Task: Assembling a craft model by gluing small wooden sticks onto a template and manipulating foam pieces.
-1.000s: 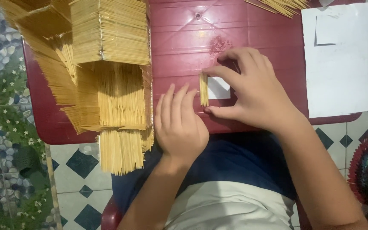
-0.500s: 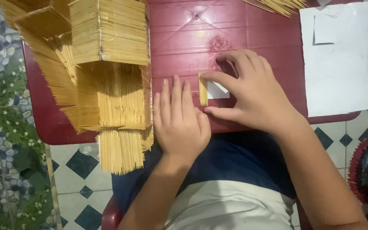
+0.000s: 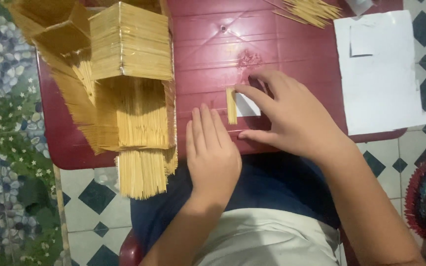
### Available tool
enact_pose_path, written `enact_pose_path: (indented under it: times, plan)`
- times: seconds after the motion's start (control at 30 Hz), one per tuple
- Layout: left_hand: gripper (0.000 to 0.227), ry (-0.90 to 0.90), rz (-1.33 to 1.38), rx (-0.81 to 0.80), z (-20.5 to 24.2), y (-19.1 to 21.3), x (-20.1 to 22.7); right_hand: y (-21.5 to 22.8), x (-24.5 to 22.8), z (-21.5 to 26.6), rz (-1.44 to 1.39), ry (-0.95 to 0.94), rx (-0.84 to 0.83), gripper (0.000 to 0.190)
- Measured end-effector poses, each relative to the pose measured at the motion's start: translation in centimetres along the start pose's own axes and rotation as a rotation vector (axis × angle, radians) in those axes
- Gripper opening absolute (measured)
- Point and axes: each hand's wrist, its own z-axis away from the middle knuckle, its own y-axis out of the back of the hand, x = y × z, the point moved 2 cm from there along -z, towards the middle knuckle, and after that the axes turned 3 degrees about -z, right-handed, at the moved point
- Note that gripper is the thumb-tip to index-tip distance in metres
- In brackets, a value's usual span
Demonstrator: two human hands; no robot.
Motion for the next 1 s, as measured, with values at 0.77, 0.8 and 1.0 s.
enact_pose_path:
  times: [0.77, 0.8, 1.0]
  plan:
    - [0.023, -0.132, 0.674, -0.044, 4.4, 4.4, -0.5, 0.4, 15.1, -3.0, 0.471, -0.495, 0.413, 0.014]
    - [0.021, -0.273, 0.719, 0.048, 4.5, 4.6, -0.3, -0.1, 15.7, -3.2, 0.487, -0.508, 0.448, 0.013]
    - [0.021, -0.668, 0.965, 0.083, 4.3, 3.8, -0.9, 0.8, 16.1, -4.3, 0.519, -0.617, 0.292, 0.010]
